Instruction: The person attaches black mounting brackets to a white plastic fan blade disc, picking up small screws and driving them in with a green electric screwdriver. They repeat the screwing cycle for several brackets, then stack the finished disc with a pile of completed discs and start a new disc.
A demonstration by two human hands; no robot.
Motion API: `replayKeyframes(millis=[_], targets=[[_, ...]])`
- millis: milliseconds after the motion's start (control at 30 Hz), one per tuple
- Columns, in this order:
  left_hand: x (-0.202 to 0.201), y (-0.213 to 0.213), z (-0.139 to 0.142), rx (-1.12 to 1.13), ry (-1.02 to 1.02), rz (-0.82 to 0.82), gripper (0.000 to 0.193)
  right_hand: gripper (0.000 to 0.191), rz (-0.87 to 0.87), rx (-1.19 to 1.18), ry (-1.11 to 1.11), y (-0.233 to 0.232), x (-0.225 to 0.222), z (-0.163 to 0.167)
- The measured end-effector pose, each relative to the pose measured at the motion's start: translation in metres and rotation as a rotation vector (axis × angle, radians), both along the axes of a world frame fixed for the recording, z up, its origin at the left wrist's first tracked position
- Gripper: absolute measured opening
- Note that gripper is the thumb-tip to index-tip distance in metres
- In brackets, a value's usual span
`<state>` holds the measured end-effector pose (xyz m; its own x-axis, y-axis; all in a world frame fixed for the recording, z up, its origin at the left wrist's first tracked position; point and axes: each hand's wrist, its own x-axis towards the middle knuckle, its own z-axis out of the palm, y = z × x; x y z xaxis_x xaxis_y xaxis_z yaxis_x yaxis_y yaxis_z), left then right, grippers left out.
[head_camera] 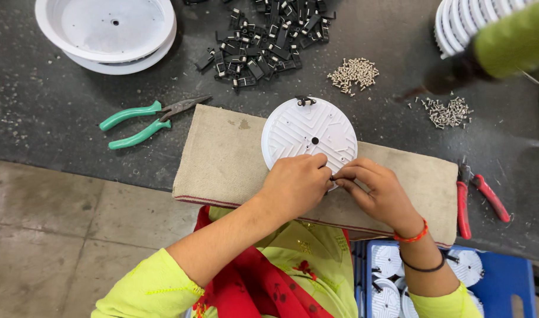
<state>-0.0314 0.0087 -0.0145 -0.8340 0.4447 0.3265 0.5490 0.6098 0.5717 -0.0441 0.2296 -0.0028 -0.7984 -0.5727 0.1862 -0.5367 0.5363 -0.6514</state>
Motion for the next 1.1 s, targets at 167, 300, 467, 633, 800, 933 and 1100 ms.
replayKeyframes(millis=[167,300,467,633,800,933,1100], targets=[[0.0,-0.002,0.0,-0.026,0.001,-0.013,0.017,0.016,-0.038,0.047,0.059,-0.005,0.01,0.004],[0.001,-0.002,-0.002,-0.014,-0.011,-0.004,0.017,0.016,-0.076,0.014,0.103,-0.01,0.012,0.004],[0.002,-0.003,-0.002,-0.033,-0.033,-0.004,0.018,0.016,-0.048,0.03,0.128,-0.007,0.01,-0.003],[0.002,-0.003,0.0,-0.024,-0.018,-0.005,0.018,0.012,-0.189,-0.138,-0.184,0.003,0.008,-0.028],[0.002,-0.005,-0.001,-0.045,-0.011,-0.016,0.017,0.022,-0.401,-0.755,-0.376,0.021,-0.013,0.003],[0.003,-0.003,0.0,-0.046,-0.019,-0.011,0.018,0.019,-0.232,-0.989,-0.114,0.052,-0.021,0.078],[-0.001,0.003,0.002,-0.095,-0.053,-0.034,0.016,0.019,-0.215,-1.015,-0.06,0.037,-0.002,0.108]])
